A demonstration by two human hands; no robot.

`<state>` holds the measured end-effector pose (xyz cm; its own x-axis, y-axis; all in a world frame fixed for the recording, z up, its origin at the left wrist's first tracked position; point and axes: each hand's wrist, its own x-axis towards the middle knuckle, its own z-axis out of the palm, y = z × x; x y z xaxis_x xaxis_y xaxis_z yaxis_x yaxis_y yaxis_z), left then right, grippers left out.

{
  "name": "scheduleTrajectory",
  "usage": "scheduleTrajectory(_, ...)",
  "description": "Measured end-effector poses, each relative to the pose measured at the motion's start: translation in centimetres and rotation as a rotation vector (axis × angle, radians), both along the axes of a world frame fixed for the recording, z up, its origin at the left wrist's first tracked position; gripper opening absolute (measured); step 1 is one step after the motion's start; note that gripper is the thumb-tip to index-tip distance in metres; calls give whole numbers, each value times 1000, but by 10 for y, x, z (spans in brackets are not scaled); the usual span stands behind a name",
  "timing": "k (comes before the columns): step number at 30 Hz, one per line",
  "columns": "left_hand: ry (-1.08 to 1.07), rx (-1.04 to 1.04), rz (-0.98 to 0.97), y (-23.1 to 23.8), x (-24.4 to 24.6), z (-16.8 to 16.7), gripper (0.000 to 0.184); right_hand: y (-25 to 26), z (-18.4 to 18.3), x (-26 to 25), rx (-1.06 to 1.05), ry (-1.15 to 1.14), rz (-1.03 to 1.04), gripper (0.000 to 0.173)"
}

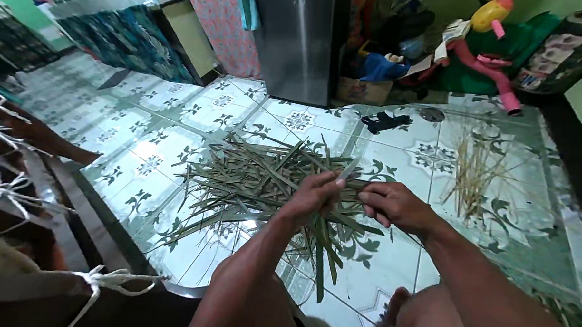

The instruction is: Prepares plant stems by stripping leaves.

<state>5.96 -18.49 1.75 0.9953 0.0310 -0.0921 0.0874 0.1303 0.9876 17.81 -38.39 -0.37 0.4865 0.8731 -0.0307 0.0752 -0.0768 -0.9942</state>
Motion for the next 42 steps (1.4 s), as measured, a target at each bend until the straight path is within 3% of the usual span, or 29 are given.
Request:
scheduleTrajectory(4, 8, 9, -40, 2, -3, 0, 39, 3, -2, 1, 29, -77, 1, 19)
scheduleTrajectory(9, -94, -95, 230, 37, -8, 15, 35, -6, -1, 5, 7, -208, 13, 20)
scheduleTrajectory(14, 1, -17, -10, 15, -13, 8, 38, -9, -2, 7, 24, -268, 26, 21)
scheduleTrajectory(20, -205, -193, 184, 55, -23, 21, 41, -23, -4, 17, 19, -340, 71, 24)
scheduleTrajectory(24, -102, -120, 43, 38, -26, 16, 44, -26, -5, 19, 0, -371, 106, 24)
scheduleTrajectory(29, -256, -181, 211, 70, -35, 28, 42, -33, -5, 27, 3, -378, 95, 24)
scheduleTrajectory(34, -142, -120, 140, 54, -31, 20, 38, -33, -8, 31, -14, -375, 101, 23)
scheduleTrajectory(42, -398, -196, 371, 109, -53, 32, 41, -46, -10, 42, -70, -373, 74, 23)
